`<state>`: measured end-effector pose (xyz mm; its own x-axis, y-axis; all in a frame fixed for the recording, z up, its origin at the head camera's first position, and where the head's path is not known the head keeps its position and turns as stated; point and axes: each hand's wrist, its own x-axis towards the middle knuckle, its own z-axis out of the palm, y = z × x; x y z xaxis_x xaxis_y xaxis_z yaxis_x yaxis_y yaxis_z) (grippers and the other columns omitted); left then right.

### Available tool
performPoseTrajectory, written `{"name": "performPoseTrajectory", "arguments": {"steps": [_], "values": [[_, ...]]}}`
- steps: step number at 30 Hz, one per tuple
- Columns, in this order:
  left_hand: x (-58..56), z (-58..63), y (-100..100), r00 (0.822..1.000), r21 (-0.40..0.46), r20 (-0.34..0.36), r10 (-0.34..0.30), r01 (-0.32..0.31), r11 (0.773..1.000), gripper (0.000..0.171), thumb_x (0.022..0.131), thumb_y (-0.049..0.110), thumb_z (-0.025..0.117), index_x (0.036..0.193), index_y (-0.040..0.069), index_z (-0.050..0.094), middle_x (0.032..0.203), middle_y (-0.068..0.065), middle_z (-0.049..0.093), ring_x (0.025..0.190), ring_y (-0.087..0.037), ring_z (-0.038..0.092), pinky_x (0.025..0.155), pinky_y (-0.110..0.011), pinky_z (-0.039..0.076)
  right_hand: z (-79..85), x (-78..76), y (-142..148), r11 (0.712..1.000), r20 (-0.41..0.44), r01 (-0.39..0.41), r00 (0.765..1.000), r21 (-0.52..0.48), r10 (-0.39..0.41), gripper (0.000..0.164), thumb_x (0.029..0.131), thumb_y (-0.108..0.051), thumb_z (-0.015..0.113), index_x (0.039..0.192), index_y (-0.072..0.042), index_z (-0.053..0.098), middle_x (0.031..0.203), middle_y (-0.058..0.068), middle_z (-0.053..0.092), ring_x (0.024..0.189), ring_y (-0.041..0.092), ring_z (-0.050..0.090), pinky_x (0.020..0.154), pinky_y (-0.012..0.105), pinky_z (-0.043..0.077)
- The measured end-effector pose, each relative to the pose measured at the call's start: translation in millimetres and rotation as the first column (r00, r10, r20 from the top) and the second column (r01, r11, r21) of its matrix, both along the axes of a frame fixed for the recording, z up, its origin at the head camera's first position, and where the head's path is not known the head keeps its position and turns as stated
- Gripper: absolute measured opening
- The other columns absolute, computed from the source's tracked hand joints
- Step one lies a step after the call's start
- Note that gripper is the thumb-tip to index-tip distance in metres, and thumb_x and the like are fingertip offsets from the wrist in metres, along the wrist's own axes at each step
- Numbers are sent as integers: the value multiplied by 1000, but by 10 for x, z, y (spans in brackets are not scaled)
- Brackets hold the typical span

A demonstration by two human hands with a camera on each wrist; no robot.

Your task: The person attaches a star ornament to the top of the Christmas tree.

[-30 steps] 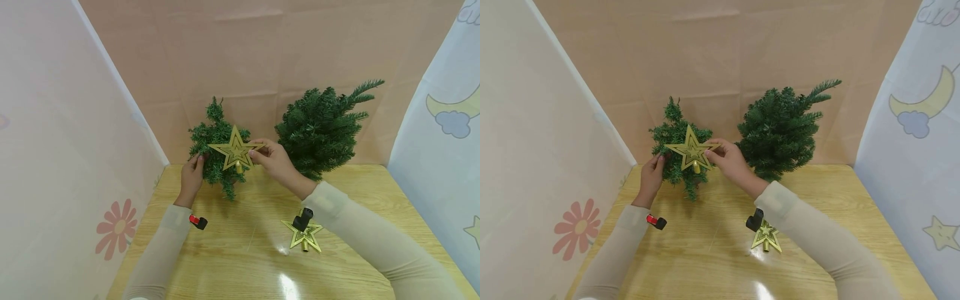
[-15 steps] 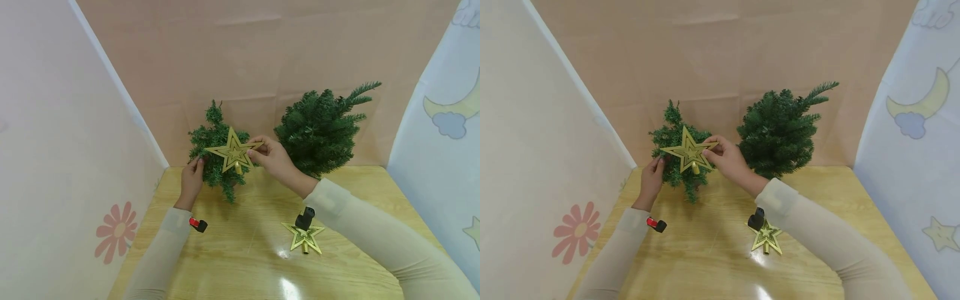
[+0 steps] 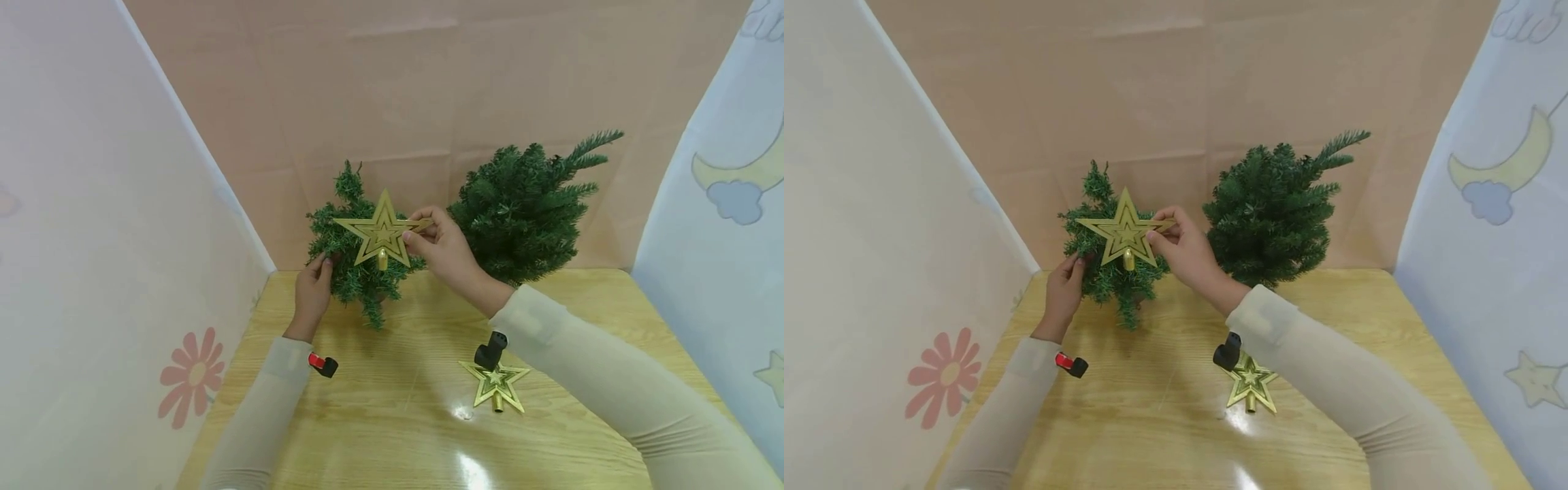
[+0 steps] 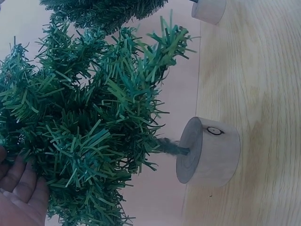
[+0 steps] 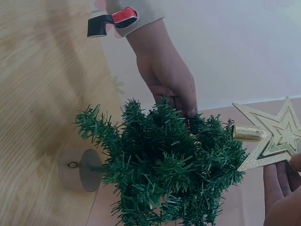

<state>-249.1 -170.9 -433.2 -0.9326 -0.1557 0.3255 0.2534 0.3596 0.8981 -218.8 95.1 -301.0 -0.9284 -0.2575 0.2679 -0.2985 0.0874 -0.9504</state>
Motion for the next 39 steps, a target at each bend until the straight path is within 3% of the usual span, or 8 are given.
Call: {"name": "performPoseTrajectory", "arguments": {"steps": [4, 7, 10, 13, 16, 22, 29, 39], "values": [[-6, -19, -16, 1000, -1, -2, 10, -10, 1000, 49, 104, 36, 46, 140, 2, 51, 121, -23, 62, 97, -30, 64, 72, -33, 49, 5, -13, -30, 1000, -10, 5, 1000, -27, -5, 25, 97, -13, 63, 116, -5, 50, 108, 18, 62, 97, 28, 65, 87, 39, 53], [-3, -22, -22, 1000, -7, -6, 11, -11, 1000, 49, 104, 36, 46, 140, 2, 51, 98, -23, 67, 72, -19, 63, 60, -31, 46, 13, -19, -49, 1000, -11, 1, 1000, -29, -2, 24, 96, -13, 62, 116, -5, 51, 108, 17, 61, 98, 28, 65, 87, 38, 53], [2, -24, -18, 1000, -3, -2, 1, -1, 1000, 50, 104, 37, 46, 141, 3, 51, 60, -15, 55, 42, -8, 37, 44, -28, 36, 17, -25, -60, 1000, -9, -7, 1000, -26, 7, 23, 97, -12, 62, 116, -5, 51, 109, 17, 61, 100, 28, 64, 88, 39, 53], [14, -23, -7, 1000, 2, 2, -14, 14, 1000, 51, 105, 38, 45, 142, 4, 49, 45, -3, 41, 33, -1, 24, 37, -24, 29, 28, -25, -70, 999, -10, -17, 1000, -28, 17, 24, 97, -11, 61, 117, -4, 50, 111, 17, 60, 103, 30, 63, 90, 41, 52], [39, 4, 23, 1000, 1, -4, -10, 10, 1000, 49, 106, 33, 44, 143, 2, 48, 44, 4, 38, 32, 7, 20, 37, -23, 26, 45, -23, -82, 1000, -11, -17, 1000, -24, 16, 24, 98, -11, 59, 118, -4, 48, 114, 18, 57, 105, 31, 62, 91, 41, 51], [121, 147, 70, 999, 6, 30, -13, 13, 1000, 46, 107, 26, 42, 144, -2, 44, 46, 1, 38, 32, 3, 18, 39, -25, 26, 76, -34, -105, 999, -20, -16, 1000, -33, 15, 23, 100, -9, 55, 119, -3, 44, 116, 18, 53, 104, 29, 60, 91, 42, 51], [24, 36, -22, 999, 20, 17, -41, 41, 999, 54, 104, 42, 44, 144, 6, 48, 45, 3, 37, 33, -7, 24, 35, -25, 28, 118, -71, -126, 999, -35, -27, 999, -38, 26, 20, 102, -7, 50, 119, -3, 41, 119, 17, 54, 109, 31, 58, 94, 42, 49], [21, 43, -56, 998, 8, 35, -57, 57, 998, 56, 103, 45, 44, 145, 7, 47, 45, 0, 39, 34, -9, 24, 37, -28, 29, 192, -79, -155, 999, -68, -33, 997, -34, 31, 20, 105, -12, 43, 122, -2, 38, 121, 20, 52, 111, 29, 58, 98, 45, 45]]}}
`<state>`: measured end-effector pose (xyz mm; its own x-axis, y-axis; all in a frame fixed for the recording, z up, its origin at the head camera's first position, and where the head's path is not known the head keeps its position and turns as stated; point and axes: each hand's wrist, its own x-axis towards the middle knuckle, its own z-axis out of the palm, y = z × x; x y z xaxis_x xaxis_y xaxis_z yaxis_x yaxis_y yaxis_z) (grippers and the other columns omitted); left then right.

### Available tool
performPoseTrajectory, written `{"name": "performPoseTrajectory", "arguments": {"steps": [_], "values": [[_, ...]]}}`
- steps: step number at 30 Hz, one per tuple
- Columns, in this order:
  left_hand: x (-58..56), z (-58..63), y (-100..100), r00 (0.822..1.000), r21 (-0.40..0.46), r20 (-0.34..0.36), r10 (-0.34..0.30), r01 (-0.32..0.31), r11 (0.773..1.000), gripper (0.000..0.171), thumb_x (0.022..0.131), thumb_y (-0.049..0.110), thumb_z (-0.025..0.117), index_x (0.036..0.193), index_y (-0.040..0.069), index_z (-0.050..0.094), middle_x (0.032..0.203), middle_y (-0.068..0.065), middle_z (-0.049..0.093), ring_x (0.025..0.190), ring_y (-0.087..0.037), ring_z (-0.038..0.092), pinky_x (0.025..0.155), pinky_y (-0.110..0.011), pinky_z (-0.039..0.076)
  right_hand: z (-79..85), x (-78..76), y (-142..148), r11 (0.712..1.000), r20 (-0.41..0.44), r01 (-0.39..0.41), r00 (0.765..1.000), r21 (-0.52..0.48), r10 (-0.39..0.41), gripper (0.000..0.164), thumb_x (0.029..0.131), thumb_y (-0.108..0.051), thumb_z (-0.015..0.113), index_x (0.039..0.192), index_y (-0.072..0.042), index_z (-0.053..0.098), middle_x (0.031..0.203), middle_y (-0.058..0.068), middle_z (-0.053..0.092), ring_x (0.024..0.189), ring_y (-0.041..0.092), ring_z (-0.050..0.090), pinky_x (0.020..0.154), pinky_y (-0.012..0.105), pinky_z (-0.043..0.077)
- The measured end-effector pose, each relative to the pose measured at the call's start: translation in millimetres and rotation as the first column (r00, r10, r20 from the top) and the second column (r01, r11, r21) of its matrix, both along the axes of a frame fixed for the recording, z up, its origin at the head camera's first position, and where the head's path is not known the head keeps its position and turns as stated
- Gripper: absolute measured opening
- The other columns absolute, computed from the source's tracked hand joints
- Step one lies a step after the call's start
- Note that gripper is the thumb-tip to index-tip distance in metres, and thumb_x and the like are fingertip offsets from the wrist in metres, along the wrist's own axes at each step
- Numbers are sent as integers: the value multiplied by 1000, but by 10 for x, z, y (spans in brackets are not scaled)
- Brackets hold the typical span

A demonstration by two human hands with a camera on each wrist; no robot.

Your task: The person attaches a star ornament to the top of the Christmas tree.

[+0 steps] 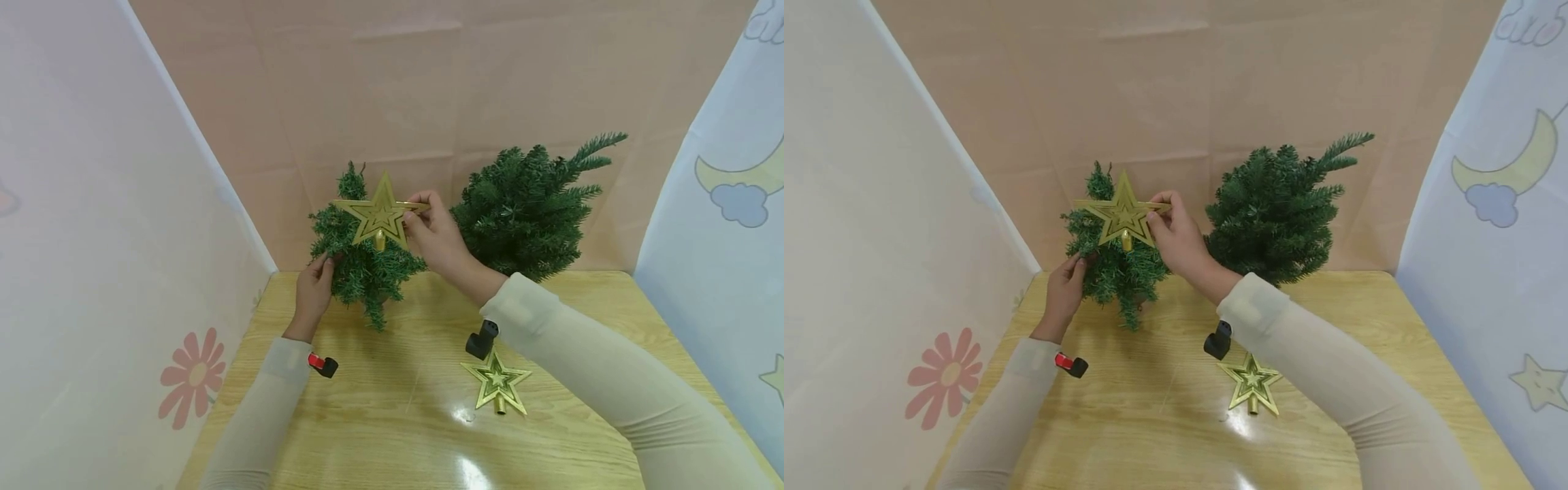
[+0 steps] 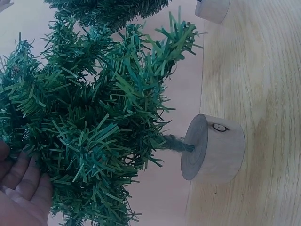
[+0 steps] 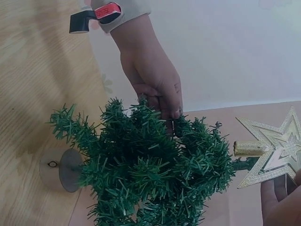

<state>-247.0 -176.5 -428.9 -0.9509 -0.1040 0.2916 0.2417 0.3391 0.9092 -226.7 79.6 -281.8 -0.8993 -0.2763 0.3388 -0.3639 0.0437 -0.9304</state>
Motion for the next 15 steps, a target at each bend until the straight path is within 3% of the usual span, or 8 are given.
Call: {"name": "performPoseTrajectory", "arguments": {"steps": [8, 10, 12, 15], "values": [[16, 14, -14, 1000, -6, 16, -12, 12, 1000, 55, 104, 43, 43, 145, 6, 45, 47, -5, 42, 34, -8, 24, 38, -29, 30, 52, -52, -33, 1000, -7, 16, 1000, 1, -16, 18, 106, -14, 41, 121, -5, 38, 121, 18, 51, 109, 28, 58, 96, 41, 46], [12, 12, -17, 1000, -1, 15, -14, 15, 1000, 56, 104, 43, 43, 145, 6, 45, 55, -11, 50, 38, -9, 26, 41, -29, 33, 79, -68, -44, 1000, -6, 20, 1000, -8, -20, 18, 106, -14, 40, 121, -4, 37, 123, 18, 51, 111, 28, 58, 97, 40, 46], [10, 13, -17, 1000, 1, 11, -11, 11, 1000, 56, 104, 43, 43, 145, 5, 46, 74, -18, 62, 43, -11, 33, 48, -30, 37, 114, -87, -55, 999, -7, 24, 1000, -22, -24, 17, 106, -13, 39, 121, -5, 36, 124, 19, 50, 112, 28, 58, 97, 40, 46], [5, 15, -15, 1000, -10, 9, -7, 7, 1000, 56, 104, 44, 42, 145, 6, 45, 92, -26, 64, 49, -14, 37, 57, -30, 40, 176, -124, -73, 998, -4, 21, 1000, -64, -22, 14, 106, -11, 38, 119, -6, 35, 126, 19, 49, 114, 28, 57, 98, 38, 46]]}}
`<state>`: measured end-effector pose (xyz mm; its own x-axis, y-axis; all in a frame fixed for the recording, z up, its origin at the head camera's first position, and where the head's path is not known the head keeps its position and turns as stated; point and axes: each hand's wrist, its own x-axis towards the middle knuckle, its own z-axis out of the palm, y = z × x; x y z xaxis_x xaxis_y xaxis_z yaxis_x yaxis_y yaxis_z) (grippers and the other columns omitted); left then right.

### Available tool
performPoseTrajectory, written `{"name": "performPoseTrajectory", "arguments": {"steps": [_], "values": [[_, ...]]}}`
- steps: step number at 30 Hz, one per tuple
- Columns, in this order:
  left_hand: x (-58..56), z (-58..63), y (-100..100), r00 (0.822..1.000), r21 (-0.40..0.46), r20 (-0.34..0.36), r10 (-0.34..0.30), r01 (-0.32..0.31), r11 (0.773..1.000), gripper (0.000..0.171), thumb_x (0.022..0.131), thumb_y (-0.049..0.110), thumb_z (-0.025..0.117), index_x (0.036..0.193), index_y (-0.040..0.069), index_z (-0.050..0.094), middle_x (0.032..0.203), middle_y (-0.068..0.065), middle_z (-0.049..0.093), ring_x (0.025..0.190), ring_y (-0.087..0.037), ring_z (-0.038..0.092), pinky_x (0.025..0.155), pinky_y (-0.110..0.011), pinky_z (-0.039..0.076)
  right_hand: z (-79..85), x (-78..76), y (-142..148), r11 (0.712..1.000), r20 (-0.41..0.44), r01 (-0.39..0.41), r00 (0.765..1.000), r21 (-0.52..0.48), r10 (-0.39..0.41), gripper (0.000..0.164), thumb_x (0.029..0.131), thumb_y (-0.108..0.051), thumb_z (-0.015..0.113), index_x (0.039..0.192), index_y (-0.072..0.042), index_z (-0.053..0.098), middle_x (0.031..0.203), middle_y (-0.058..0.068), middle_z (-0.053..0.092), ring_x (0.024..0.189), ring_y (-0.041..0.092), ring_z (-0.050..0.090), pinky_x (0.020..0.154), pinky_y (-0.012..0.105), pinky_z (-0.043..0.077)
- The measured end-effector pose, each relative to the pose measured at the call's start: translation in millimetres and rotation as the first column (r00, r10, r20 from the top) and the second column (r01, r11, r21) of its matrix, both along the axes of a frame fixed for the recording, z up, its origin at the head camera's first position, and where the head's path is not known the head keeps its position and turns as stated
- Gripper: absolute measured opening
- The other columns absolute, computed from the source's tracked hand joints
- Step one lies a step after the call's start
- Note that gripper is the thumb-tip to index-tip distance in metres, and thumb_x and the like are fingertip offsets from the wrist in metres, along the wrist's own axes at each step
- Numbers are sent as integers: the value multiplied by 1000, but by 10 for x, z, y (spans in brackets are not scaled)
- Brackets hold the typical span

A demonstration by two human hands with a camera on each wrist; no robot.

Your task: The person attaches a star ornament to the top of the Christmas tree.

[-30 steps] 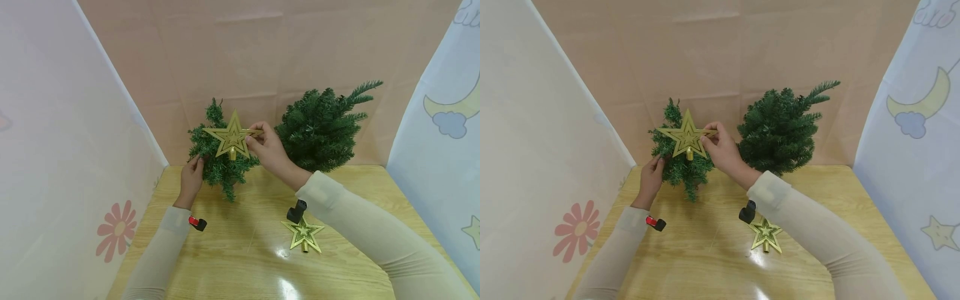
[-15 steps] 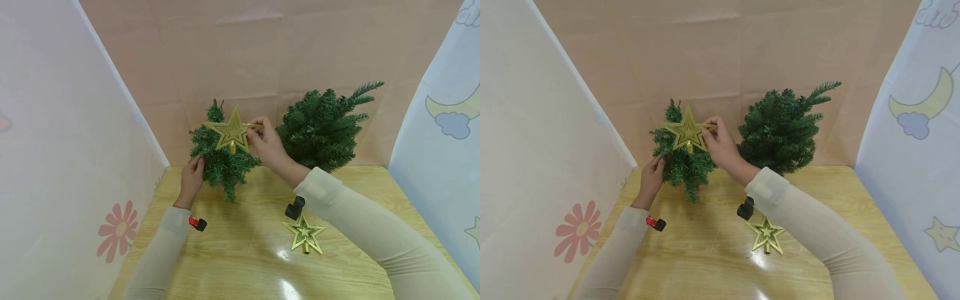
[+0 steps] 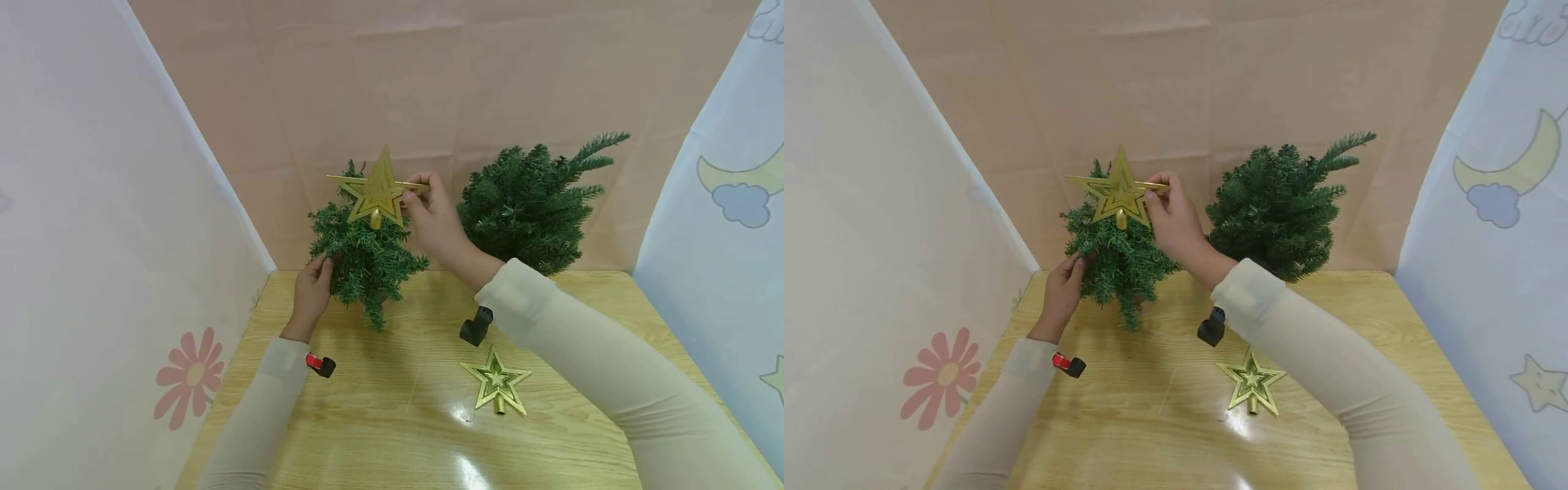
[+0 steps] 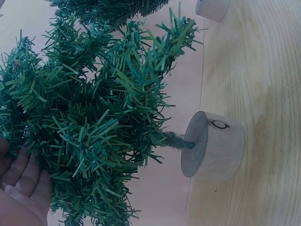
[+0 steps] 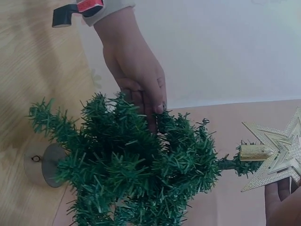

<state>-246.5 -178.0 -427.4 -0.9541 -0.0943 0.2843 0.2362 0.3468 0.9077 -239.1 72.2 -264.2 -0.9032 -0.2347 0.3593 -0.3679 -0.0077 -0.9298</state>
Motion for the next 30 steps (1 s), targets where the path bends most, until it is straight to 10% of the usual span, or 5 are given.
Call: {"name": "performPoseTrajectory", "arguments": {"steps": [8, 12, 16, 30], "values": [[-5, 3, -2, 1000, 8, -18, -8, 8, 1000, 53, 104, 40, 44, 144, 6, 46, 63, -23, 54, 42, -13, 27, 48, -32, 36, 56, -92, -50, 997, 16, -25, 1000, -70, 26, 10, 106, -6, 35, 116, -6, 34, 129, 21, 47, 116, 29, 55, 99, 35, 45], [-12, -1, -8, 1000, 27, -6, -14, 14, 1000, 52, 104, 41, 45, 145, 8, 47, 113, -18, 67, 77, -17, 62, 72, -33, 51, 88, -138, -42, 999, 2, -13, 1000, -47, 13, 10, 106, -8, 35, 116, -7, 35, 126, 19, 46, 115, 28, 55, 99, 35, 45], [-19, -9, -14, 999, 40, 9, -33, 33, 999, 54, 104, 41, 45, 145, 7, 45, 140, -12, 52, 128, -23, 49, 103, -41, 42, 146, -191, -45, 998, -27, -6, 1000, -59, 4, 9, 106, -7, 35, 116, -7, 35, 126, 18, 46, 116, 28, 55, 99, 36, 45], [-25, -7, -14, 998, 58, 32, -51, 49, 997, 50, 105, 34, 44, 147, 6, 41, 145, -13, 47, 132, -27, 45, 106, -44, 38, 261, -242, -43, 999, -80, 44, 996, -4, -45, 10, 106, -7, 37, 116, -5, 37, 124, 16, 47, 115, 24, 56, 97, 34, 47]]}}
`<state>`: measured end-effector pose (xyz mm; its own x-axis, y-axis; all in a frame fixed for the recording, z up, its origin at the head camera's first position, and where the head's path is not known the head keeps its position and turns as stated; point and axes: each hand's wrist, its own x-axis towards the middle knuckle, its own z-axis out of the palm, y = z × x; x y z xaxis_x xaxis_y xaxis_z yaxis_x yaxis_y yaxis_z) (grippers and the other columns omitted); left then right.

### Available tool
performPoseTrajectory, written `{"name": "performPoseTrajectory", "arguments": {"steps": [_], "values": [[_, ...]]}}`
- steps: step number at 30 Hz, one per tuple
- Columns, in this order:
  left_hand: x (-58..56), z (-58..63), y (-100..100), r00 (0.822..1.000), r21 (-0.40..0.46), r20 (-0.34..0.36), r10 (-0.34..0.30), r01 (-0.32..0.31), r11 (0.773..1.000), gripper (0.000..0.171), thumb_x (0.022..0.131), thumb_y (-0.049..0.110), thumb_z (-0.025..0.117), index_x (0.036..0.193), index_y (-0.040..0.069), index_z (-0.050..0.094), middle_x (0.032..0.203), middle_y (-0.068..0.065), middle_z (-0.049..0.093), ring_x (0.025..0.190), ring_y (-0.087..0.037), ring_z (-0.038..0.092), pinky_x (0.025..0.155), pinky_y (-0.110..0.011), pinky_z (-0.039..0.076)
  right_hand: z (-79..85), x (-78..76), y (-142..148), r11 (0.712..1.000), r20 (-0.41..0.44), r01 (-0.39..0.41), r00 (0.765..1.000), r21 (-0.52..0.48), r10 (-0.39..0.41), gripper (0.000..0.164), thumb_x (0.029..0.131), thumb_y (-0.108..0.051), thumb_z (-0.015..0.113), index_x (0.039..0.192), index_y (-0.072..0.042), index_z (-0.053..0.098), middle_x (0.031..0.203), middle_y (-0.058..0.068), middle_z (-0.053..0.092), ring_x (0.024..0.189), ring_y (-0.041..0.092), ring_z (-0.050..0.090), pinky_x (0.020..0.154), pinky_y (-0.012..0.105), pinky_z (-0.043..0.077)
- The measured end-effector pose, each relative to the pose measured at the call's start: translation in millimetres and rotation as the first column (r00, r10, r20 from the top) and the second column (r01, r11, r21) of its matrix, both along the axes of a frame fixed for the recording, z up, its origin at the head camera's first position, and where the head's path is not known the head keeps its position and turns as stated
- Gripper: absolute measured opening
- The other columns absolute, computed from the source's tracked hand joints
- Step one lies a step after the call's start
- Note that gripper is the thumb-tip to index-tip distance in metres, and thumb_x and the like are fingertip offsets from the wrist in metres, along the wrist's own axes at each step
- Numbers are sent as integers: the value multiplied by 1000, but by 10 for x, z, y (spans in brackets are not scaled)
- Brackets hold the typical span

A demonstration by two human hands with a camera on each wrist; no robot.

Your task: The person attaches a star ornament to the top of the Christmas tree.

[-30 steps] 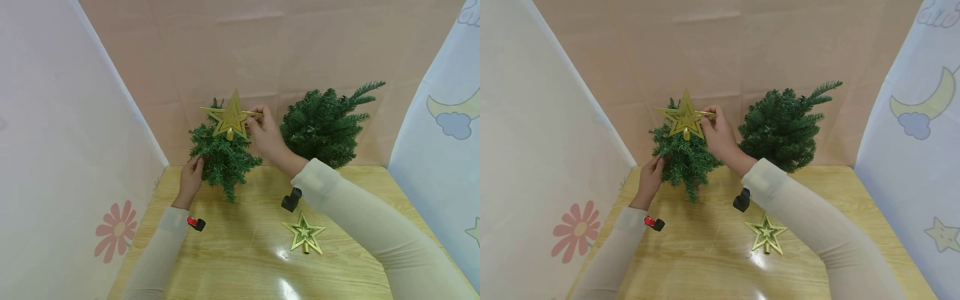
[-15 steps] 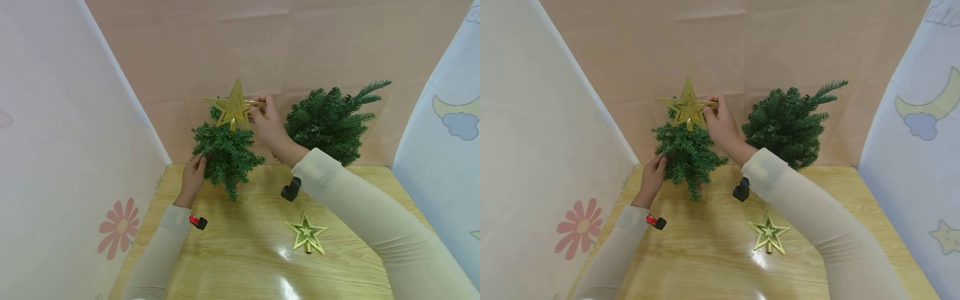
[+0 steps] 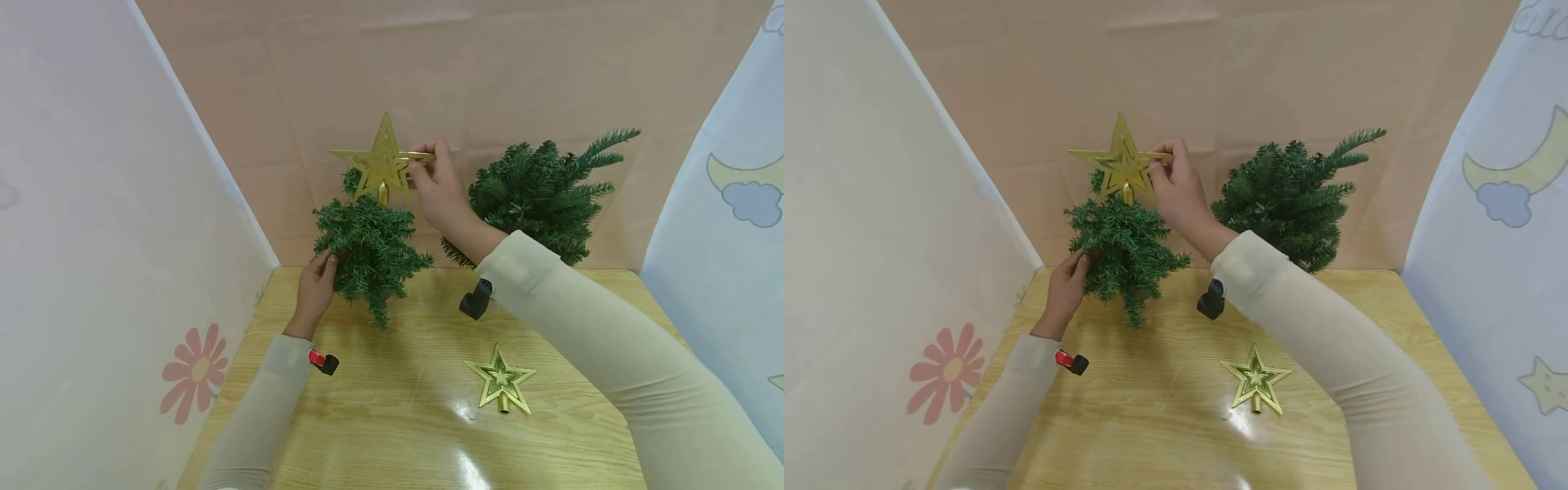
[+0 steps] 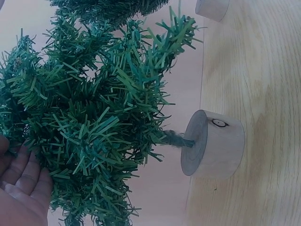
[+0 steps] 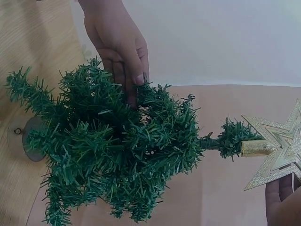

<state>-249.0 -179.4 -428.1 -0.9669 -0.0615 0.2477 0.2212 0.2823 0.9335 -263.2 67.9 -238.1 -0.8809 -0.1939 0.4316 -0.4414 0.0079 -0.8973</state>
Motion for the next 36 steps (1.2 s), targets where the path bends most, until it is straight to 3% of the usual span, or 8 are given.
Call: {"name": "performPoseTrajectory", "arguments": {"steps": [6, 13, 20, 23, 27, 30, 36], "values": [[-8, -15, -3, 1000, -24, -30, 7, -8, 1000, 54, 104, 41, 44, 146, 6, 44, 143, -12, 50, 129, -26, 48, 104, -44, 41, 63, -19, -20, 999, -27, -6, 1000, 33, 7, 9, 106, -8, 38, 115, -6, 37, 125, 15, 47, 116, 21, 56, 97, 33, 47], [-13, -18, -7, 1000, -36, -15, 9, -10, 999, 55, 104, 42, 44, 147, 7, 43, 143, -12, 49, 130, -25, 48, 104, -43, 41, 154, -16, -41, 998, -30, 1, 1000, 57, 1, 9, 106, -9, 38, 114, -6, 37, 124, 14, 46, 114, 22, 56, 95, 33, 47], [1, -12, -5, 1000, -41, -17, 14, -15, 999, 55, 104, 41, 44, 147, 8, 43, 139, -14, 53, 118, -27, 57, 83, -38, 45, 291, -14, -83, 998, -18, 6, 1000, 68, -4, 10, 106, -10, 38, 115, -6, 37, 123, 14, 47, 110, 24, 55, 93, 32, 48], [2, -13, -5, 1000, -47, -23, 18, -19, 999, 54, 104, 41, 44, 147, 7, 43, 133, -17, 57, 100, -32, 61, 77, -40, 44, 347, -20, -107, 997, -2, 8, 1000, 73, -8, 11, 106, -11, 38, 116, -7, 37, 122, 13, 48, 109, 23, 55, 92, 30, 48], [-11, -20, 0, 999, -55, -31, 11, -12, 998, 55, 105, 40, 43, 147, 6, 42, 136, -16, 55, 107, -33, 60, 90, -42, 48, 401, -37, -127, 998, 23, 17, 1000, 63, -19, 11, 106, -12, 38, 117, -9, 38, 122, 12, 49, 109, 21, 55, 92, 28, 48], [-24, -22, 6, 999, -50, -37, 2, -4, 999, 55, 105, 40, 43, 147, 6, 42, 142, -13, 50, 127, -27, 51, 103, -42, 42, 430, -46, -138, 998, 30, 28, 999, 53, -29, 10, 106, -12, 38, 116, -9, 38, 123, 12, 50, 109, 21, 56, 92, 28, 48], [-9, -18, -2, 1000, -57, -27, 12, -13, 998, 54, 105, 40, 43, 147, 6, 42, 142, -13, 50, 128, -27, 50, 103, -43, 42, 457, -58, -165, 999, 42, 25, 999, 27, -26, 11, 105, -10, 40, 116, -8, 41, 125, 12, 51, 111, 20, 56, 93, 27, 48]]}}
